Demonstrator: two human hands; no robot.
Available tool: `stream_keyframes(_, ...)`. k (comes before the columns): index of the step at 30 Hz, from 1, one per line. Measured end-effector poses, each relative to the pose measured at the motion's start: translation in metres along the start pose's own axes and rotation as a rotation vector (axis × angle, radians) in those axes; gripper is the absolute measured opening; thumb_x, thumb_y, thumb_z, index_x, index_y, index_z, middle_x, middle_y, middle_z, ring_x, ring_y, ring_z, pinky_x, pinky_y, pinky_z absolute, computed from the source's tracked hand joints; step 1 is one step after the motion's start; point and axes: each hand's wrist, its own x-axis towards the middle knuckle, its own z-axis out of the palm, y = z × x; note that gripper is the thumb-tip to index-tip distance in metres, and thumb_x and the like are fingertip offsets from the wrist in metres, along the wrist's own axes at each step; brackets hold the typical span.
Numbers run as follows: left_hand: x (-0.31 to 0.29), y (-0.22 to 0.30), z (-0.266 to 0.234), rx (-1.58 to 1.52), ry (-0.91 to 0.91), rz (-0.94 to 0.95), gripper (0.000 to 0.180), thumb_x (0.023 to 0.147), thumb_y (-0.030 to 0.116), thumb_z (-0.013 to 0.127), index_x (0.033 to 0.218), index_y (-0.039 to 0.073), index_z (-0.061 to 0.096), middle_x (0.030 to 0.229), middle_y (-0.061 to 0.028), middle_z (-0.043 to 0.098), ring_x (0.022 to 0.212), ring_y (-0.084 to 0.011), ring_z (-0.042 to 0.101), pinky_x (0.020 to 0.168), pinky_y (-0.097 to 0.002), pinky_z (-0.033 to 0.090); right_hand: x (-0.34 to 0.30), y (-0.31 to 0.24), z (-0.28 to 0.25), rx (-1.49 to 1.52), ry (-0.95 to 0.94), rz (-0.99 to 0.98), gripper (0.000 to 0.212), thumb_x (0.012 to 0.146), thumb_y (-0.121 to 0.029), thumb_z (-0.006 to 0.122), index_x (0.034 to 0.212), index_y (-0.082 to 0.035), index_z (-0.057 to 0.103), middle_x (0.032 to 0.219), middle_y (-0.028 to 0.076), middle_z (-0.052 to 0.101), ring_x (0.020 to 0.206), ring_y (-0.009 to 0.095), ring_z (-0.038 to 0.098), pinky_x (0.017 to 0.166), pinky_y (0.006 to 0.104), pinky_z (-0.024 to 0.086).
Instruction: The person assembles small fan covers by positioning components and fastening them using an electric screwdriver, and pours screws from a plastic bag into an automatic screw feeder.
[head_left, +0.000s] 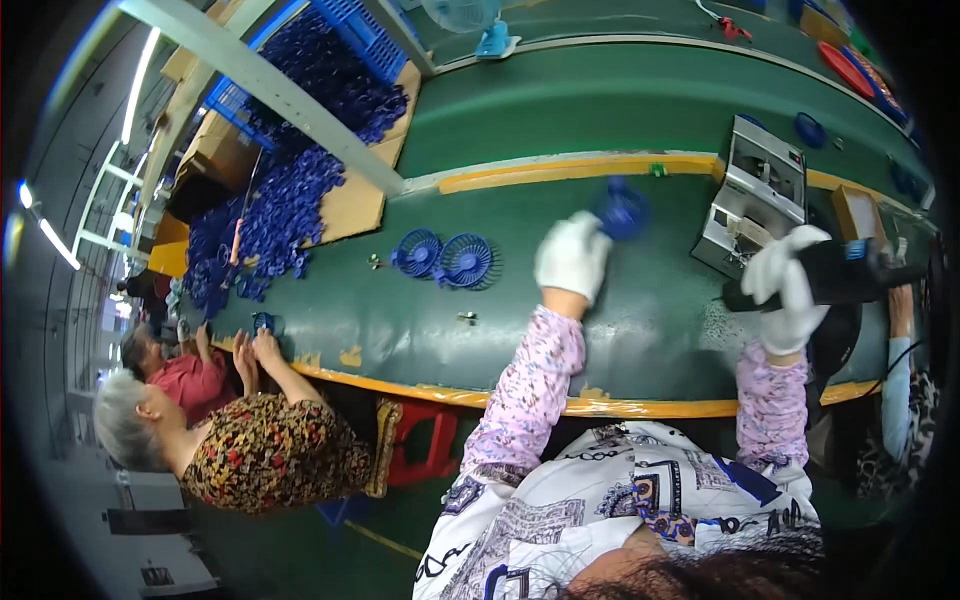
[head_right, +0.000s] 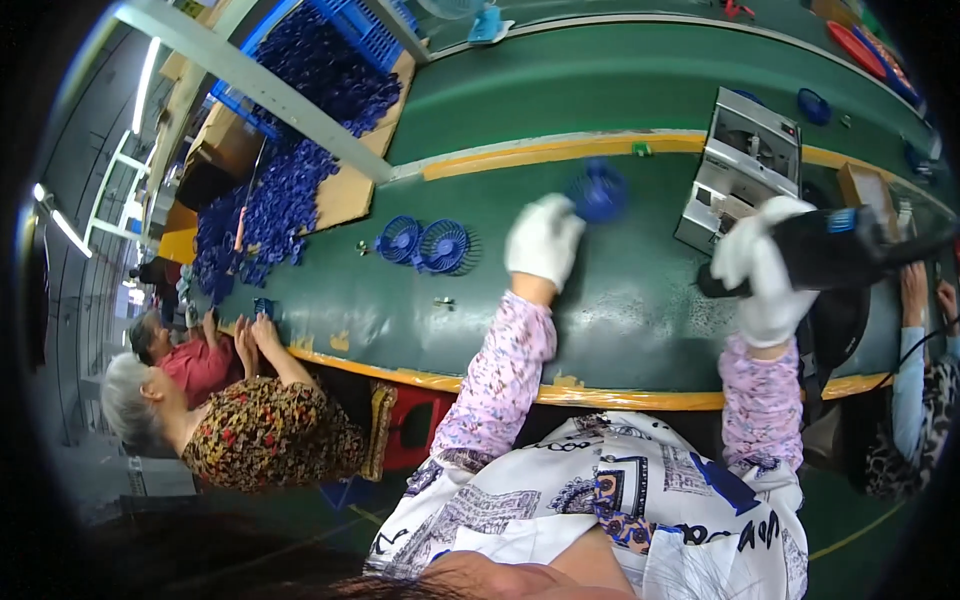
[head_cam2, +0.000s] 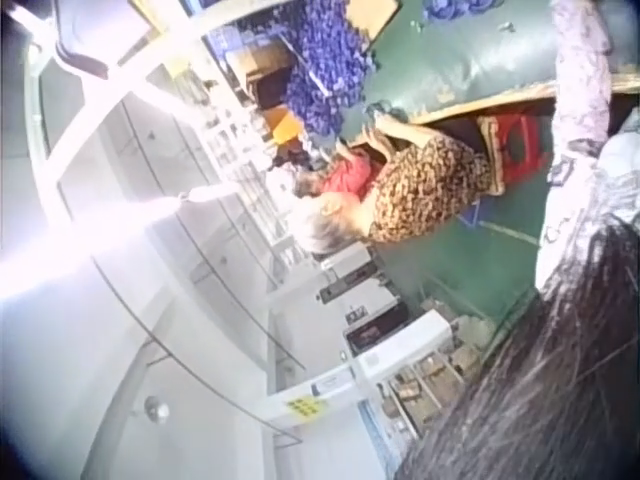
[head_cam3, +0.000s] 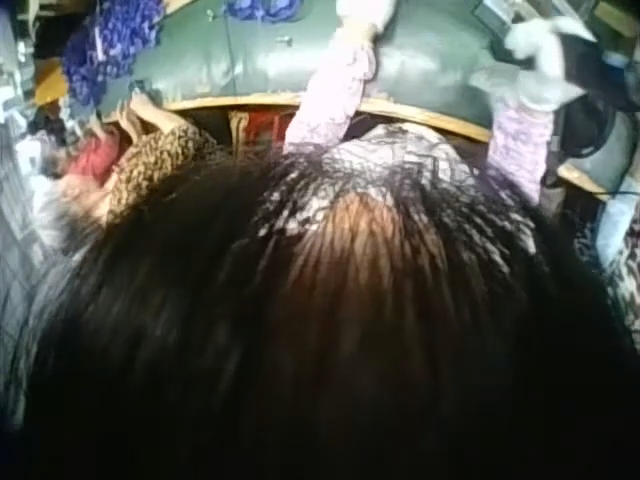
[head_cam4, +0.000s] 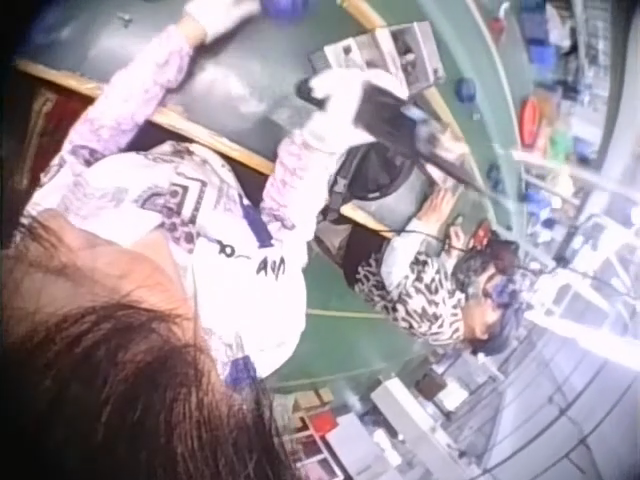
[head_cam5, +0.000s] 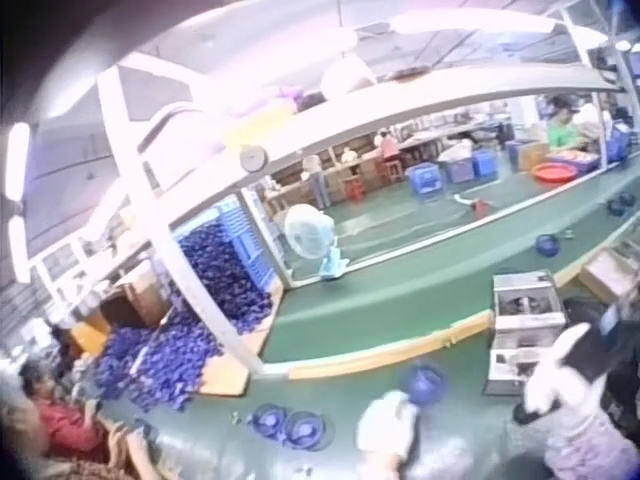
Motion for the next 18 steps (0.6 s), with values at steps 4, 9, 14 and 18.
stream_keyframes(4, 0.007, -0.045, -0.050, 0.424, 0.254, -0.415, 0.045, 0.079, 0.031, 0.065, 0.115, 0.006, 0.054, 0.112, -0.0187, 0.055, 0.101, -0.0358, 0.056, 0.085, -0.0417, 0.047, 0.025, -0.010, -0.018, -0.248, 0.144, -0.050, 0.021, 0.085, 0.005, 0.051, 0.107, 0.004, 0.051, 0.066, 0.004, 0.050, 0.051, 0.012, 0.047, 0.049, 0.0260, 0.040)
stream_keyframes(9, 0.002, -0.045, -0.075, 0.596, -0.278, -0.594, 0.040, 0.081, 0.043, 0.059, 0.095, 0.006, 0.066, 0.097, -0.0169, 0.065, 0.093, -0.0326, 0.062, 0.078, -0.0415, 0.050, 0.055, 0.009, -0.029, -0.562, 0.163, -0.001, 0.018, 0.076, -0.002, 0.069, 0.092, -0.002, 0.060, 0.072, -0.001, 0.059, 0.060, 0.005, 0.054, 0.055, 0.0210, 0.042)
stream_keyframes(14, -0.004, -0.030, -0.027, 0.267, -0.297, 0.303, 0.010, 0.076, 0.020, 0.062, 0.079, 0.011, 0.066, 0.083, -0.0113, 0.063, 0.081, -0.0311, 0.060, 0.069, -0.0418, 0.049, 0.054, 0.010, -0.020, -0.649, 0.151, -0.084, 0.023, 0.073, -0.005, 0.072, 0.092, 0.000, 0.061, 0.078, 0.002, 0.065, 0.069, 0.007, 0.059, 0.064, 0.0235, 0.048)
stream_keyframes(18, -0.018, 0.026, -0.005, 0.015, -0.385, 0.689, 0.009, 0.069, 0.020, 0.069, 0.074, 0.014, 0.065, 0.070, -0.0056, 0.055, 0.070, -0.0271, 0.055, 0.059, -0.0391, 0.045, 0.051, 0.005, -0.018, -0.592, 0.140, -0.036, 0.019, 0.076, 0.001, 0.066, 0.093, 0.001, 0.058, 0.074, 0.001, 0.060, 0.062, 0.007, 0.056, 0.057, 0.0220, 0.044)
